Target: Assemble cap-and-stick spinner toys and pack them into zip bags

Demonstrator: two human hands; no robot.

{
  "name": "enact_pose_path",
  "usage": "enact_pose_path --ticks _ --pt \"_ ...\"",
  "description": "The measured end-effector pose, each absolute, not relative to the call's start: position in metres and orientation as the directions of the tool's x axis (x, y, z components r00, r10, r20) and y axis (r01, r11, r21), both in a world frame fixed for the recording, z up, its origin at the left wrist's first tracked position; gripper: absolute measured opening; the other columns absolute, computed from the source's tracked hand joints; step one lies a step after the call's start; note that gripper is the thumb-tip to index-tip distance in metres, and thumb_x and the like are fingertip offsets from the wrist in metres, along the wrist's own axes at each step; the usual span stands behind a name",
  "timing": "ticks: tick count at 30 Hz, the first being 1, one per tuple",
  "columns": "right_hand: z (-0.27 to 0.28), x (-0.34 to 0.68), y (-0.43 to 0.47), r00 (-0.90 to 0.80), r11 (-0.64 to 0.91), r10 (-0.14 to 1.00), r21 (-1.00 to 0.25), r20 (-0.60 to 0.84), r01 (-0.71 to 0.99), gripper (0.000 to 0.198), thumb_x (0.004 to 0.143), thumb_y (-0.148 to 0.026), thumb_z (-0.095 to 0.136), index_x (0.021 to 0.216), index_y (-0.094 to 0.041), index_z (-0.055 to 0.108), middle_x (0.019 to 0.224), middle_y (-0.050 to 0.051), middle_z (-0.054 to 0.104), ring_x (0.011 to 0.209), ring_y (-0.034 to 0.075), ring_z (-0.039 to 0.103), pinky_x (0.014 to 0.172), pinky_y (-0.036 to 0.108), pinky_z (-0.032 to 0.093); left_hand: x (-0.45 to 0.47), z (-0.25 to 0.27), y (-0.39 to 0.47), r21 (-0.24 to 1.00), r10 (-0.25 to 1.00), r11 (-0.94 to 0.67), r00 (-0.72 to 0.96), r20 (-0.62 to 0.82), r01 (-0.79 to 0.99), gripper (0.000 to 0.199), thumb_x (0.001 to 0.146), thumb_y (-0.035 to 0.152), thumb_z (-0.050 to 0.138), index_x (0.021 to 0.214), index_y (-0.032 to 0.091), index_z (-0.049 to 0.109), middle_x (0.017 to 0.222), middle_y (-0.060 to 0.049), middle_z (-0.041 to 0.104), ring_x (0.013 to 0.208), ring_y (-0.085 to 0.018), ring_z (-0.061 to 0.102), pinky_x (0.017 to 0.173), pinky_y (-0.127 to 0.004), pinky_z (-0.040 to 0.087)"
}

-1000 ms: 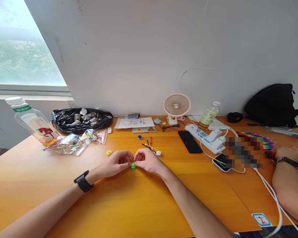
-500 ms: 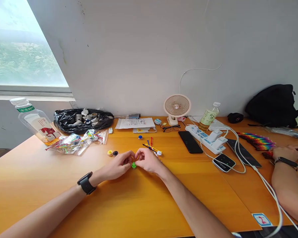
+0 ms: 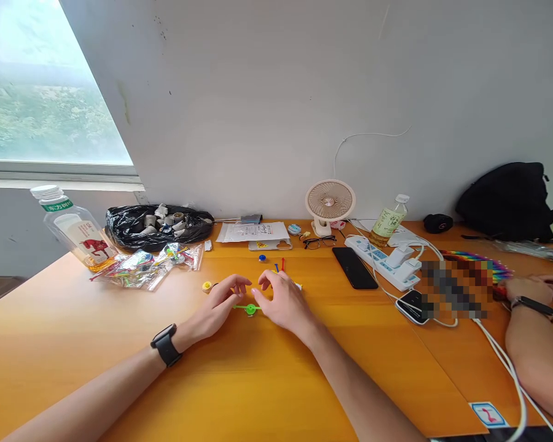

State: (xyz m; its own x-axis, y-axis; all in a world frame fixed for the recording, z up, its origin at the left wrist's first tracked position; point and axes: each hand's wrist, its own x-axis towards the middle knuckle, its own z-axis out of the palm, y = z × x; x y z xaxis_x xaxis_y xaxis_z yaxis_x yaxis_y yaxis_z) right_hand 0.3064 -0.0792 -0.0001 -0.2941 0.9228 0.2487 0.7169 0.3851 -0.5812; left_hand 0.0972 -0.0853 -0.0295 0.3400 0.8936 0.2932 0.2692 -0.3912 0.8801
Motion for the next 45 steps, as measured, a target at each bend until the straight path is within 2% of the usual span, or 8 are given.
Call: enact_pose_path --ticks 2,4,8,11,17,27,33,45 --pt "0.007 0.306 -0.085 -0.245 0.364 0.925 -0.497 0.29 0.787 0.02 0.098 -0.041 0.06 0.101 -0.023 0.067 0.099 0.008 0.073 0.094 0.023 0.068 0.08 0.031 0.047 0.096 -0.028 -0.086 0.847 0.888 -0.445 0.269 0.374 0.291 0.023 0.1 0.025 0.045 0.113 0.022 0.064 0.102 -0.006 0.064 0.096 -0.023 0.057 0.084 -0.035 0.046" --pt "0.012 0.303 -0.091 -0.251 0.331 0.942 -0.484 0.224 0.81 0.029 0.101 -0.048 0.055 0.099 -0.023 0.069 0.081 0.005 0.071 0.076 0.021 0.067 0.068 0.029 0.044 0.094 -0.025 -0.087 0.797 0.869 -0.494 0.211 0.447 0.348 0.023 0.102 0.026 0.044 0.111 0.022 0.064 0.101 -0.005 0.064 0.097 -0.024 0.055 0.085 -0.036 0.045" --pt "0.016 0.298 -0.097 -0.322 0.297 0.942 -0.68 0.093 0.671 0.048 0.103 -0.062 0.046 0.081 -0.024 0.065 0.046 -0.005 0.046 0.042 0.014 0.04 0.05 0.028 0.024 0.088 -0.018 -0.085 0.728 0.85 -0.511 0.141 0.508 0.457 0.024 0.104 0.025 0.04 0.108 0.023 0.064 0.102 -0.006 0.065 0.101 -0.025 0.054 0.089 -0.038 0.045" --pt "0.017 0.302 -0.09 -0.198 0.304 0.953 -0.717 0.23 0.628 0.049 0.102 -0.062 0.047 0.076 -0.023 0.061 0.047 -0.005 0.041 0.042 0.013 0.035 0.05 0.029 0.022 0.08 -0.016 -0.079 0.694 0.851 -0.488 0.112 0.513 0.529 0.024 0.104 0.025 0.041 0.106 0.023 0.064 0.104 -0.007 0.067 0.104 -0.027 0.054 0.093 -0.039 0.045" --pt "0.013 0.322 -0.069 -0.079 0.301 0.923 -0.578 0.377 0.759 0.041 0.103 -0.052 0.049 0.076 -0.024 0.061 0.049 -0.003 0.049 0.046 0.015 0.045 0.053 0.03 0.026 0.059 -0.025 -0.056 0.61 0.853 -0.44 0.094 0.514 0.658 0.017 0.1 0.026 0.048 0.096 0.022 0.064 0.104 -0.007 0.07 0.104 -0.027 0.057 0.096 -0.041 0.044" --pt "0.004 0.321 -0.066 -0.186 0.378 0.906 -0.53 0.381 0.759 0.033 0.101 -0.044 0.055 0.077 -0.023 0.064 0.056 -0.001 0.057 0.051 0.016 0.048 0.056 0.029 0.028 0.051 -0.04 -0.041 0.66 0.908 -0.407 0.199 0.37 0.631 0.02 0.098 0.033 0.055 0.09 0.02 0.068 0.096 -0.007 0.071 0.091 -0.025 0.063 0.081 -0.036 0.048" --pt "0.0 0.318 -0.065 -0.241 0.389 0.917 -0.569 0.319 0.725 0.029 0.099 -0.041 0.058 0.078 -0.023 0.065 0.064 0.0 0.066 0.055 0.016 0.055 0.056 0.028 0.032 0.053 -0.038 -0.042 0.624 0.907 -0.412 0.231 0.353 0.664 0.024 0.101 0.035 0.054 0.09 0.021 0.07 0.095 -0.007 0.072 0.092 -0.026 0.063 0.082 -0.038 0.047" --pt "-0.004 0.318 -0.063 -0.225 0.35 0.933 -0.57 0.279 0.743 0.025 0.096 -0.038 0.06 0.078 -0.023 0.067 0.065 0.001 0.068 0.057 0.017 0.057 0.057 0.028 0.033 0.053 -0.038 -0.044 0.572 0.894 -0.441 0.28 0.35 0.692 0.023 0.102 0.036 0.055 0.095 0.022 0.071 0.1 -0.008 0.07 0.093 -0.026 0.063 0.084 -0.037 0.048"
